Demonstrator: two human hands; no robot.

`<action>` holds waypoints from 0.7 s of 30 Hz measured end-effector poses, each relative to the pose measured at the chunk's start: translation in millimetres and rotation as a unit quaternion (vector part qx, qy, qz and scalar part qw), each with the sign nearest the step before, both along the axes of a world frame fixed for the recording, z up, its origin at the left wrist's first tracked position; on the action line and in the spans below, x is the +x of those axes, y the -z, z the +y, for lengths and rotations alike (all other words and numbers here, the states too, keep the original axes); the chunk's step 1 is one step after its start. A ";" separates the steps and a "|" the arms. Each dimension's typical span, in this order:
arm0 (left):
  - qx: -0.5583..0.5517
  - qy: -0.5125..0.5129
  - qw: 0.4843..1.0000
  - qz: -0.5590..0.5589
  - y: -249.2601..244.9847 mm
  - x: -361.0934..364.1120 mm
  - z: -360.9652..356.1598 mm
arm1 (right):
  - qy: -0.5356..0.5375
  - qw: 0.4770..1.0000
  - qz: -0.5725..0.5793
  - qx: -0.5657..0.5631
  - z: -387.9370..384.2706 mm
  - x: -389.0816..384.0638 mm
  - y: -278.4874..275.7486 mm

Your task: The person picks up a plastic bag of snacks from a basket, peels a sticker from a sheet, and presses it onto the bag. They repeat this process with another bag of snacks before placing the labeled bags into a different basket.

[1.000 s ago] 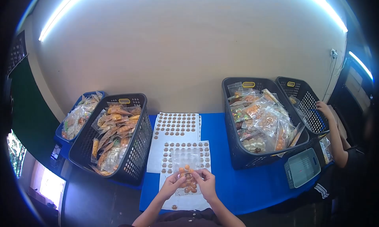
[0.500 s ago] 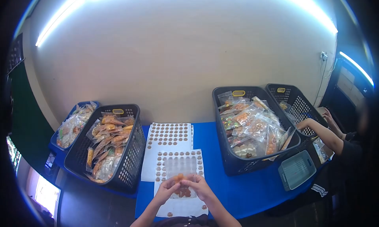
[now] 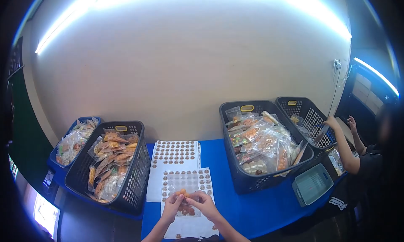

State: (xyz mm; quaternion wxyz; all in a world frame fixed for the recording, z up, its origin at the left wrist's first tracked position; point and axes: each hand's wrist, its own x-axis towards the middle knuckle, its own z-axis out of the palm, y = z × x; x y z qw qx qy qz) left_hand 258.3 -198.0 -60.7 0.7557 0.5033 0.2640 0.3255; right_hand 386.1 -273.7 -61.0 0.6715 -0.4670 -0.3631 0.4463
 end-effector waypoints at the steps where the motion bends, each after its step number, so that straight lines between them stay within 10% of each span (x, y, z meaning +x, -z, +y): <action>1: -0.001 -0.002 1.000 -0.005 -0.4 0.1 1.3 | -0.008 0.999 -0.029 -0.021 -1.4 2.6 -2.7; 21: -0.015 0.052 0.998 0.027 17.5 5.3 9.5 | 0.030 0.987 -0.155 -0.025 -7.3 9.7 -2.1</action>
